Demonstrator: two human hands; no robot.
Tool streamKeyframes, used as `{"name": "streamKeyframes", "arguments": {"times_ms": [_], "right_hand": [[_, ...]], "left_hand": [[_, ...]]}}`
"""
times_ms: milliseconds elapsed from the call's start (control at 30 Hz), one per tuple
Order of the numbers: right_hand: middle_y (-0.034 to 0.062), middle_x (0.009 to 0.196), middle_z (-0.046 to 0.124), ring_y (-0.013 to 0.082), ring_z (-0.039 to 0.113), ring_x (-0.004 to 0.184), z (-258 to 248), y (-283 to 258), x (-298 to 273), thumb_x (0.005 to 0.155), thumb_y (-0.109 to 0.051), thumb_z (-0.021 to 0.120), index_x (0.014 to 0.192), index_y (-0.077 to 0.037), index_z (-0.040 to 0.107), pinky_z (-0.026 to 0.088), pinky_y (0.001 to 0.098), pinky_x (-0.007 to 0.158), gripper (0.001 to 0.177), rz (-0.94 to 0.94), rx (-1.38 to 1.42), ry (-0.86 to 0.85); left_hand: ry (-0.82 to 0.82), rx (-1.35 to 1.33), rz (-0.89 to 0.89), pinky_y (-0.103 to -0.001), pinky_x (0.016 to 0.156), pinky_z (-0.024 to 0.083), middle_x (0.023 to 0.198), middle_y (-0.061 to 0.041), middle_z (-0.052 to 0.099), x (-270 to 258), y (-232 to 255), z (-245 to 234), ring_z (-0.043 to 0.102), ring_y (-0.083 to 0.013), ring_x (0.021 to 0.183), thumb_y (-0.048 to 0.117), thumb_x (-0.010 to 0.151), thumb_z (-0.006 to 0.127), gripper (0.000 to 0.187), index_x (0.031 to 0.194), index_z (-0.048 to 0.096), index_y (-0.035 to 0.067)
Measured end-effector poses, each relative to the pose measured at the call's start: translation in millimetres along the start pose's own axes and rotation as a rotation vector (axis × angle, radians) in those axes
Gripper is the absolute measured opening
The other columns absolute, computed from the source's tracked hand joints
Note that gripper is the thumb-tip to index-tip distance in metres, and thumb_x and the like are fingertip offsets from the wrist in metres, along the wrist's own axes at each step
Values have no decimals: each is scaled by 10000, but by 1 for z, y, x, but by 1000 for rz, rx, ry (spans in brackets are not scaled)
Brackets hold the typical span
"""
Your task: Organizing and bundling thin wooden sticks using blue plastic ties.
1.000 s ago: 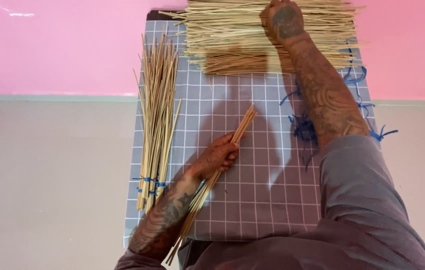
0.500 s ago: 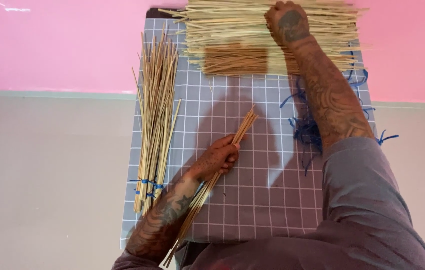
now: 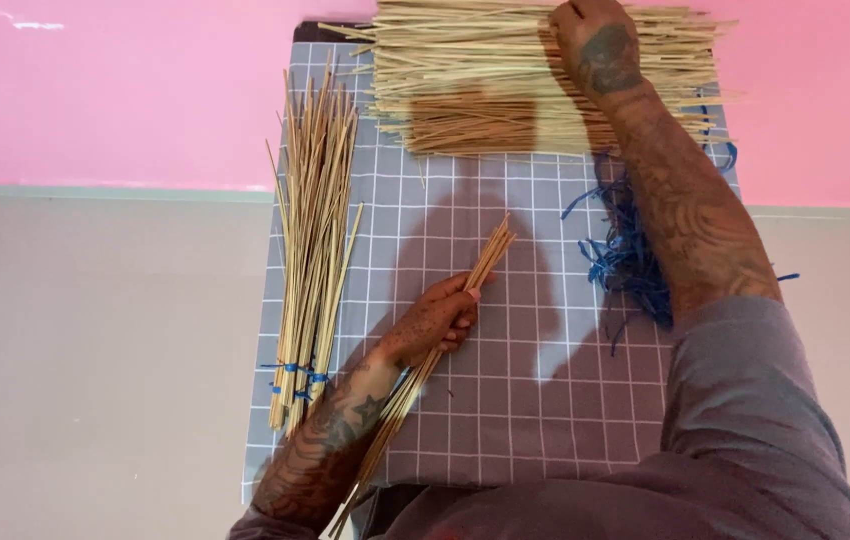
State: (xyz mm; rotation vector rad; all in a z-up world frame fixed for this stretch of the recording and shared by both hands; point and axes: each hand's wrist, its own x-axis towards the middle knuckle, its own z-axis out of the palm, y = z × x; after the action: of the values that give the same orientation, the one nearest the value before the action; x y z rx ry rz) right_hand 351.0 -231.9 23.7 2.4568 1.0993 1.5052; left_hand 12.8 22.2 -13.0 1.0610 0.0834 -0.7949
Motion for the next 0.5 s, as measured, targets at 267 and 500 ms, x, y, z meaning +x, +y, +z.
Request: {"name": "streamKeyframes", "arguments": {"times_ms": [267,500], "right_hand": [[143,902,632,211,530,679,-119,-22,35,1062,108,746,982,74,670,441,329,609,116,129,571,-1],[127,765,691,212,744,603,-220,-145,-18,997,-88,682,1119,10,652,600,289,552,159,905,1539,-335]], "left_hand": [[-9,-7,73,-173,394,224,678,44,391,-1,-3,-1,309,-34,481,470,1044,415,583,1486,501,98],[105,22,-22,-175,349,314,692,9,376,3,-4,-2,385,-93,488,598,1067,345,614,1457,530,161]]}}
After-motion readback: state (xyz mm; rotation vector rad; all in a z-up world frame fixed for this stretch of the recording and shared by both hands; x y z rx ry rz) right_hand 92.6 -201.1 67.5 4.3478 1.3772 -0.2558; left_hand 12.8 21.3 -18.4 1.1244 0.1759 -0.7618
